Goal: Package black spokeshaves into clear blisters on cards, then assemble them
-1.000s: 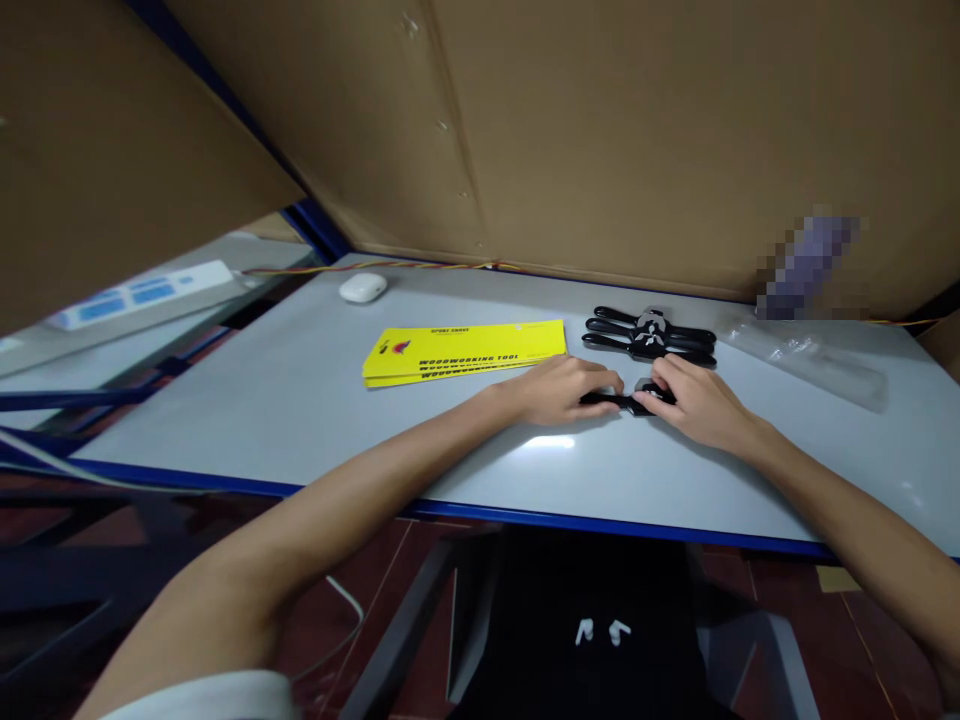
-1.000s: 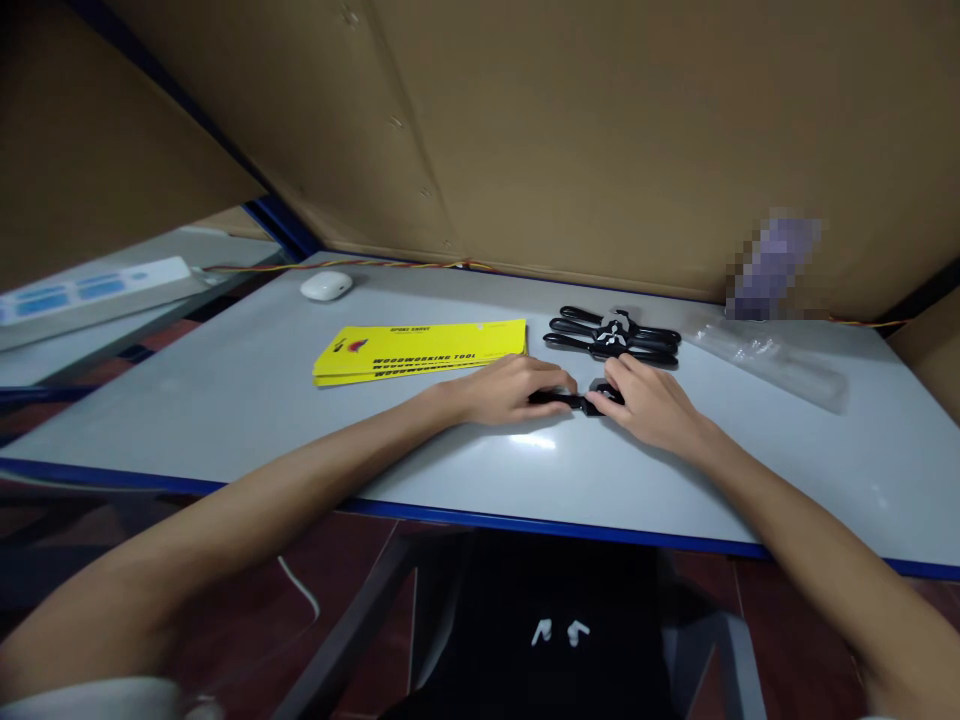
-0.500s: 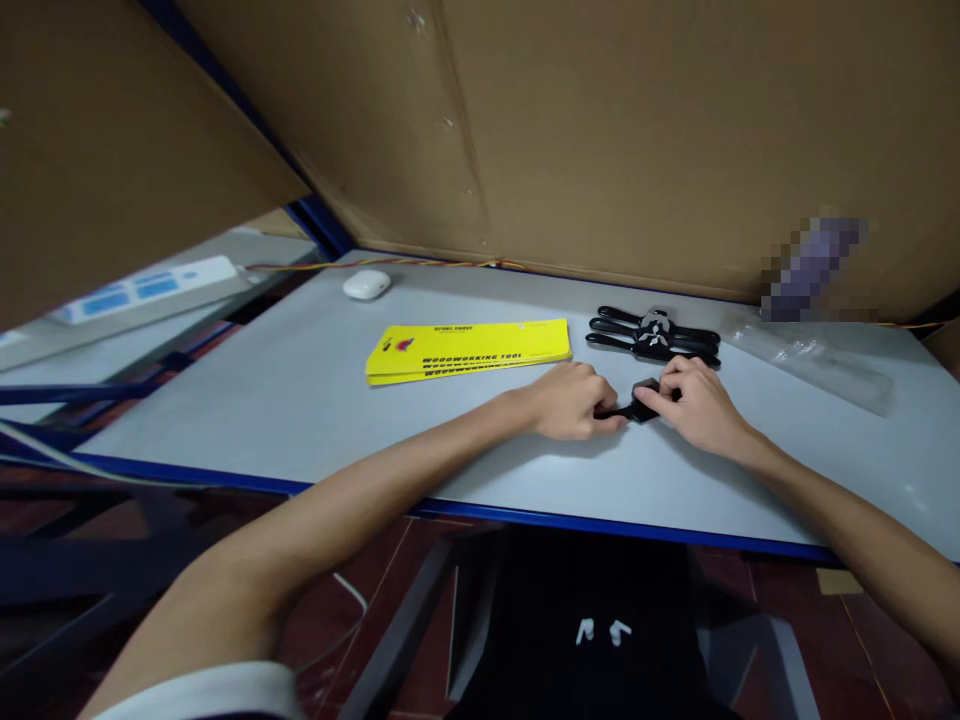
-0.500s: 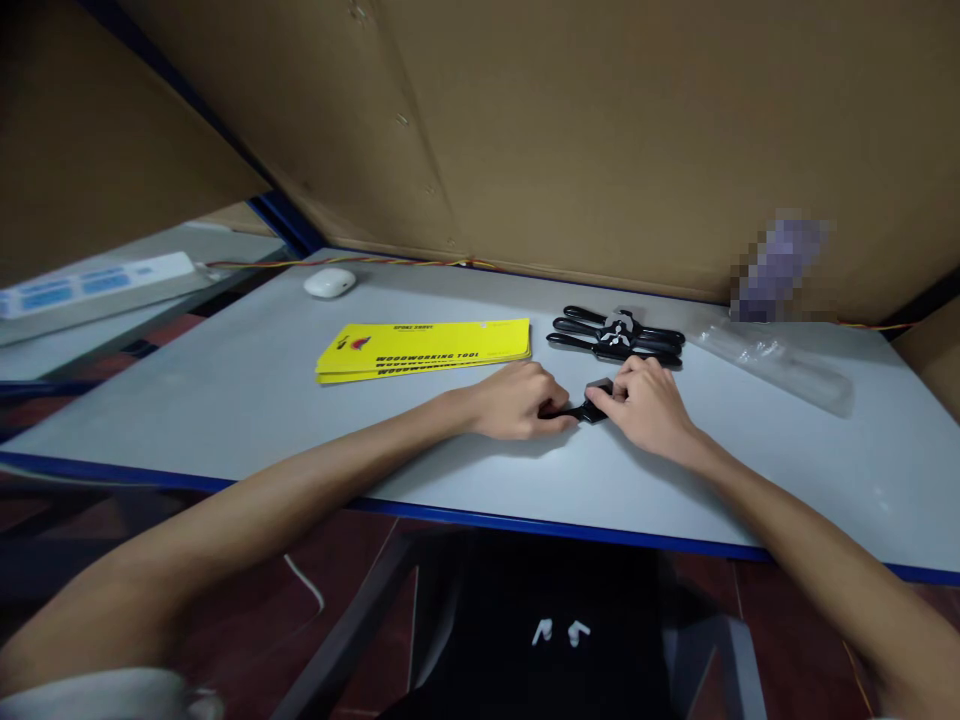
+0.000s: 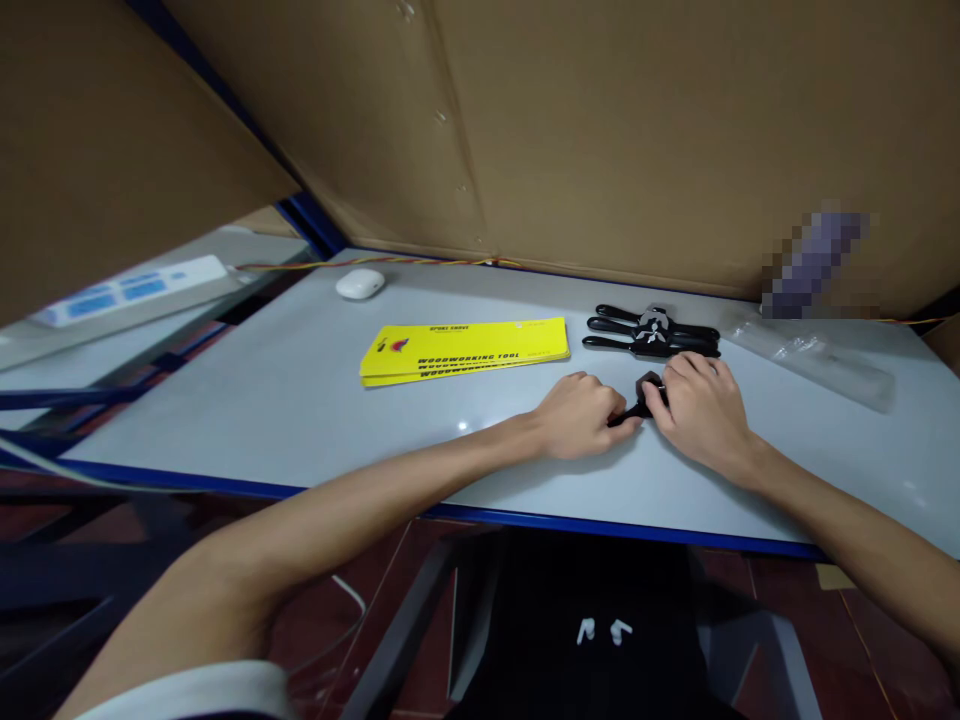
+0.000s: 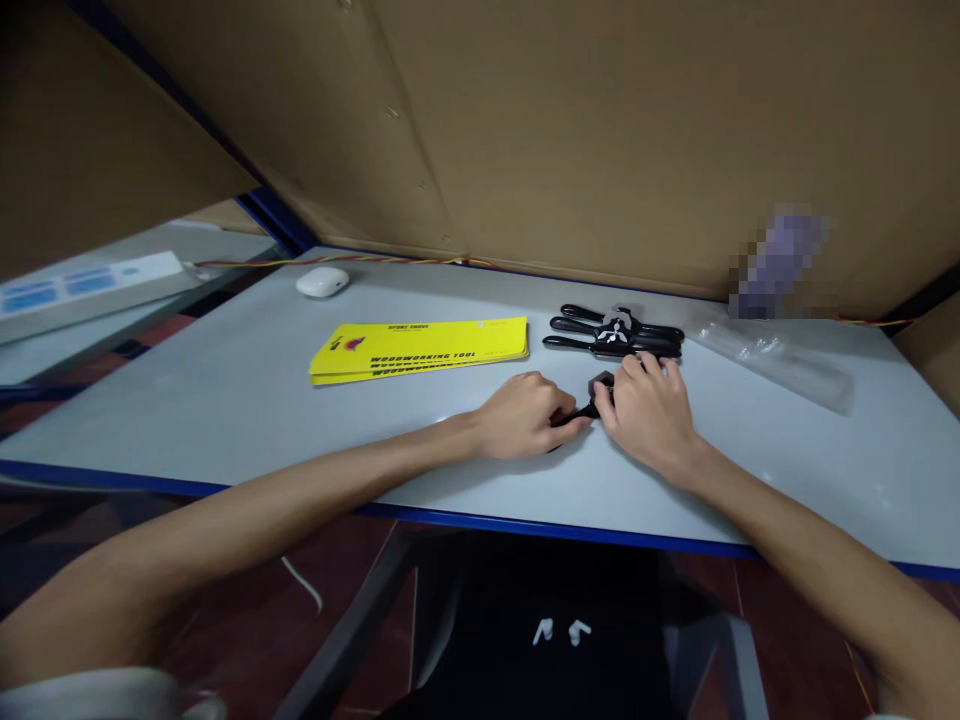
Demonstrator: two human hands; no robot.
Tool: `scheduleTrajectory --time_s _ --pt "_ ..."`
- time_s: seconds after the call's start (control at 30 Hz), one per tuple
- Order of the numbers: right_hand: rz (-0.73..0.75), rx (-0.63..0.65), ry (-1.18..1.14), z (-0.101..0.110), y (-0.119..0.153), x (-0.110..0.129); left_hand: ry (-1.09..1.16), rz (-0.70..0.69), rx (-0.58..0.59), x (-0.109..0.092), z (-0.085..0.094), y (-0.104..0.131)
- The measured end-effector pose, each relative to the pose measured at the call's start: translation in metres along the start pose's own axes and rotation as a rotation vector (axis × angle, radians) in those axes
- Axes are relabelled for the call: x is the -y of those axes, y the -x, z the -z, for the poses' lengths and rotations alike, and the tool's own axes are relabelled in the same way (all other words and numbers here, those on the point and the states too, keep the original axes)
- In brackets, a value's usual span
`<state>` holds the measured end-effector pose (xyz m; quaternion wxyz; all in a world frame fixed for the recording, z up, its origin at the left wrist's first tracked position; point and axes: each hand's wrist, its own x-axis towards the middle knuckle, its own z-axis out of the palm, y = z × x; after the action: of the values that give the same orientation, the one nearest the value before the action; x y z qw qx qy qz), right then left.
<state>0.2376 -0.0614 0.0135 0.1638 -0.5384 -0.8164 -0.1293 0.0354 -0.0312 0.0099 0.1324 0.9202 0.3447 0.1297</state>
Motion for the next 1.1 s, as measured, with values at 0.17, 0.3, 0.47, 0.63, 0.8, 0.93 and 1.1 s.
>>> scheduleTrajectory --time_s 0.17,0.3,0.47,0.63,0.8,0.93,1.1 --pt "-0.020 0.058 0.117 0.010 -0.002 0.002 0.022 0.008 -0.002 0.002 0.000 0.000" --pt "-0.233 0.342 -0.043 0.014 -0.007 0.004 0.011 0.040 0.053 -0.001 0.004 0.000" --pt "-0.354 0.388 -0.247 0.016 -0.012 0.001 0.008 0.056 0.078 -0.003 0.005 -0.001" --pt "-0.412 0.448 -0.482 0.018 -0.017 -0.011 0.022 0.064 0.076 -0.002 0.003 -0.002" --pt "-0.515 0.569 -0.838 0.020 -0.018 -0.020 0.042 0.061 0.055 -0.003 0.004 -0.002" --pt "-0.596 0.555 -1.036 0.022 -0.017 -0.018 0.053 0.025 0.067 -0.002 0.005 -0.002" --pt "-0.520 0.467 -0.989 0.022 -0.012 -0.011 0.034 -0.027 0.084 0.003 0.004 -0.003"
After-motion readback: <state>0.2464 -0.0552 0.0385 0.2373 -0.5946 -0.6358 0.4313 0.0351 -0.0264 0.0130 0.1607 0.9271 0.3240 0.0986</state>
